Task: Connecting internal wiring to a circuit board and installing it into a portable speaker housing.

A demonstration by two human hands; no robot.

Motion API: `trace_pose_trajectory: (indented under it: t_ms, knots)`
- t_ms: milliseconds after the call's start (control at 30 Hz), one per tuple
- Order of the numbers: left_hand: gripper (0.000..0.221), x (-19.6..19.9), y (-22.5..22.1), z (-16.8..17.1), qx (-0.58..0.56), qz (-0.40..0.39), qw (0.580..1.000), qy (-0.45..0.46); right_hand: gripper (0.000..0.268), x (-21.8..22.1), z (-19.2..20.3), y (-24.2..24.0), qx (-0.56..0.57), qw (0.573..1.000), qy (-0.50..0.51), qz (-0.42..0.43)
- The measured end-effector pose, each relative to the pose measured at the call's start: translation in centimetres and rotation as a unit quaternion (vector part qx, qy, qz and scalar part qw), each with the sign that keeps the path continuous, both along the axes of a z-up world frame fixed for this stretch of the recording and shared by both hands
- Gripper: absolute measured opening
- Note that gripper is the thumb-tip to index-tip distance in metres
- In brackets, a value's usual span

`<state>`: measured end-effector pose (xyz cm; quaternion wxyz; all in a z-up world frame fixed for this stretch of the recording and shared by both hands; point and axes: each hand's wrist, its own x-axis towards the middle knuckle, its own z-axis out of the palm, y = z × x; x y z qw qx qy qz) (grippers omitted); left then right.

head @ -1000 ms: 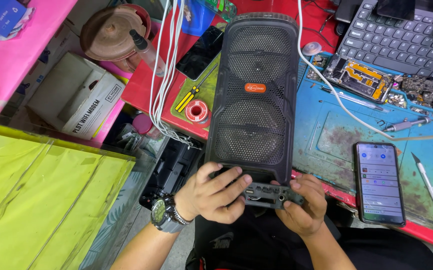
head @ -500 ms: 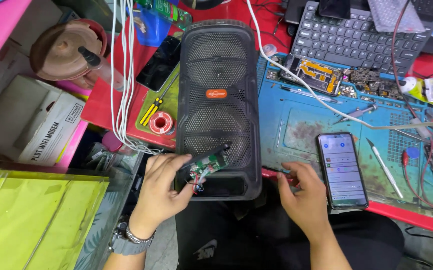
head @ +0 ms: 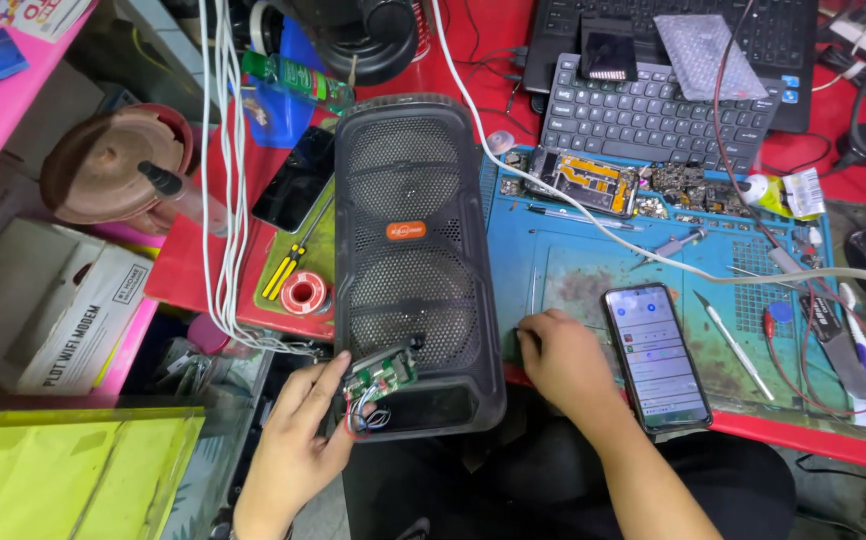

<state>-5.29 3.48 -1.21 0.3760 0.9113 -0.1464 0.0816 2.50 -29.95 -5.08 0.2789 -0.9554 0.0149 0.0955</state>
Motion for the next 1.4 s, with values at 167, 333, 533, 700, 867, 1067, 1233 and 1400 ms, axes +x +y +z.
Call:
trace_pose_trajectory:
  t_ms: [167, 333, 533, 700, 867, 1067, 1233, 1400]
  knots:
    - [0.069, -0.3, 0.7, -1.2, 0.030, -0.037, 0.999, 0.006, 0.017, 6.3, 0.4, -3.0, -0.085, 0.994, -0.072, -0.019]
    - [0.068, -0.1, -0.8, -0.4, 0.024, -0.046, 0.998, -0.026, 0.019, 15.4, -2.3, -7.6, -0.184, 0.979, -0.076, -0.033]
    - [0.060, 0.4, -1.9, -0.2, -0.113, -0.045, 0.992, 0.028, 0.020, 15.6, 0.8, -8.0, -0.165, 0.986, -0.017, 0.036]
    - [0.050, 0.9, -2.1, 0.3, -0.134, -0.053, 0.989, 0.041, 0.019, 16.2, 0.2, -9.0, -0.115, 0.987, -0.090, 0.058]
    - [0.050, 0.5, -2.1, 2.5, -0.107, -0.043, 0.992, 0.053, 0.025, 17.7, -3.1, -8.2, -0.202, 0.970, -0.110, 0.079]
    - [0.055, 0.0, -1.5, 4.2, -0.097, -0.010, 0.985, 0.139, 0.022, 16.7, -2.2, -6.7, -0.242, 0.963, -0.088, 0.078]
    - [0.056, -0.1, -0.4, 3.2, -0.093, 0.039, 0.980, 0.173, 0.011, 11.4, 0.6, -3.5, 0.024, 0.987, -0.159, 0.022]
    - [0.055, 0.3, 0.1, 1.5, -0.134, 0.011, 0.988, 0.082, 0.007, 4.1, 5.5, 2.7, 0.358, 0.933, 0.011, -0.025]
